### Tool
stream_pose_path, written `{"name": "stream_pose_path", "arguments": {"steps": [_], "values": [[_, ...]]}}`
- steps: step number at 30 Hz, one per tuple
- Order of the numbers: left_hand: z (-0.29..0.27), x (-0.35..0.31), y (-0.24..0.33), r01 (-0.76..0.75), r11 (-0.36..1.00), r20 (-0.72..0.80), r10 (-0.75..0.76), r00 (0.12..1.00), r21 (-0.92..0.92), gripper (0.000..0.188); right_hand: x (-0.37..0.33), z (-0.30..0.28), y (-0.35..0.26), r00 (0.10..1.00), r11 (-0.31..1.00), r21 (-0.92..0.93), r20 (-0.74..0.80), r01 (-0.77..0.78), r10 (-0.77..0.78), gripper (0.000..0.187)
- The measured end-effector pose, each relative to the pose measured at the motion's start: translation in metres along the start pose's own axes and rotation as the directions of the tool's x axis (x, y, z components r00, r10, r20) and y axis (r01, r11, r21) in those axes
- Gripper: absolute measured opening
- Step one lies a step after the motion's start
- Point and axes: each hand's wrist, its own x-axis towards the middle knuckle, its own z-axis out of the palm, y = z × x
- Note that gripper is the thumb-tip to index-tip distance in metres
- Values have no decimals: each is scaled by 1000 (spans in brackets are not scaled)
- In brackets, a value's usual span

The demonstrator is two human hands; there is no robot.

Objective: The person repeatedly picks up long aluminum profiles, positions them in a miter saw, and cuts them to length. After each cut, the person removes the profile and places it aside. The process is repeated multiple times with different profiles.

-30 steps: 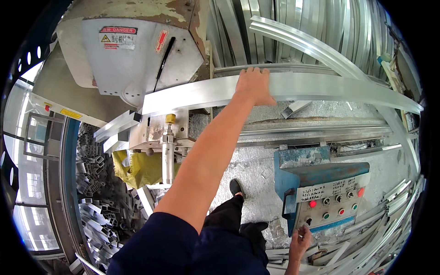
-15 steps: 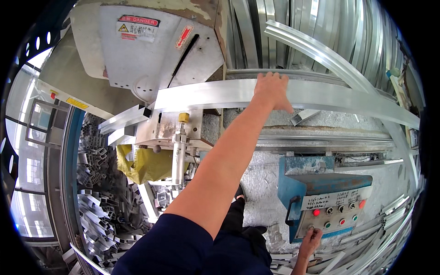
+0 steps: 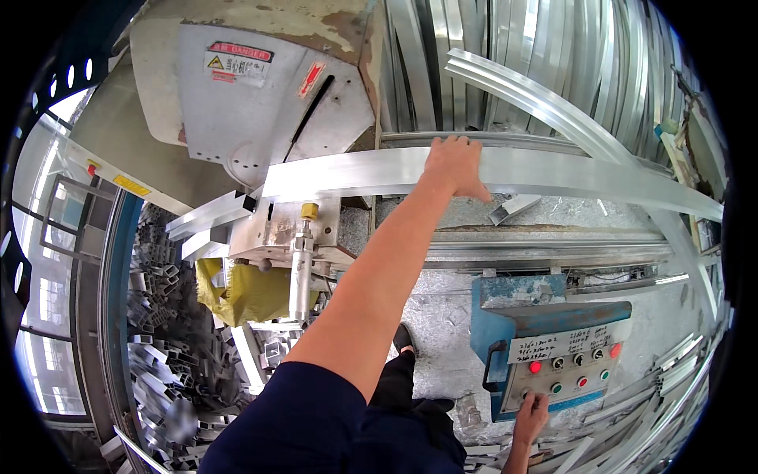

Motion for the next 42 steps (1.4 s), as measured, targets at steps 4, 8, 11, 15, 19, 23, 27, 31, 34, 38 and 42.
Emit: {"name": "stream_pose_path", "arguments": {"steps": [4, 8, 11, 15, 19, 23, 27, 31, 34, 38, 42], "values": [[3, 5, -2, -54, 998, -14, 54, 998, -21, 91, -1, -2, -31, 899, 775, 462, 139, -431, 416, 23], [37, 16, -24, -138, 990, -140, 131, 982, -39, 93, -1, -8, -35, 802, 556, 590, 320, -585, 505, 34], [40, 23, -40, -162, 986, -163, 154, 975, -40, 98, 1, -27, -24, 810, 457, 678, 394, -576, 436, 40], [45, 28, -40, -203, 979, -155, 196, 968, -30, 99, -48, -57, 29, 934, 830, 448, 276, -332, 225, 34], [33, 17, -45, -262, 952, -112, 247, 963, -155, 101, -118, -116, 120, 861, 899, -90, 261, -428, 437, 39], [31, 3, -21, -160, 976, -158, 183, 970, 146, 103, -211, -145, 246, 758, 800, -247, 258, -547, 599, 43], [55, -14, -12, 170, 907, -307, -47, 951, 386, 91, -214, -206, 304, 646, 733, -297, 347, -612, 680, 49], [52, 10, 40, 571, 700, -204, -541, 816, 429, 97, -126, -281, 359, 647, 749, -311, 377, -585, 662, 51], [86, 41, 81, 680, 581, -293, -623, 725, 447, 100, -35, -353, 395, 771, 809, -285, 259, -514, 581, 46], [90, 96, 231, 640, 648, -179, -631, 755, 414, 104, 70, -454, 418, 805, 805, -82, 46, -587, 592, 40], [133, 209, 316, 246, 936, -226, -191, 955, 251, 110, 114, -483, 471, 740, 743, 271, -135, -612, 659, 38]]}}
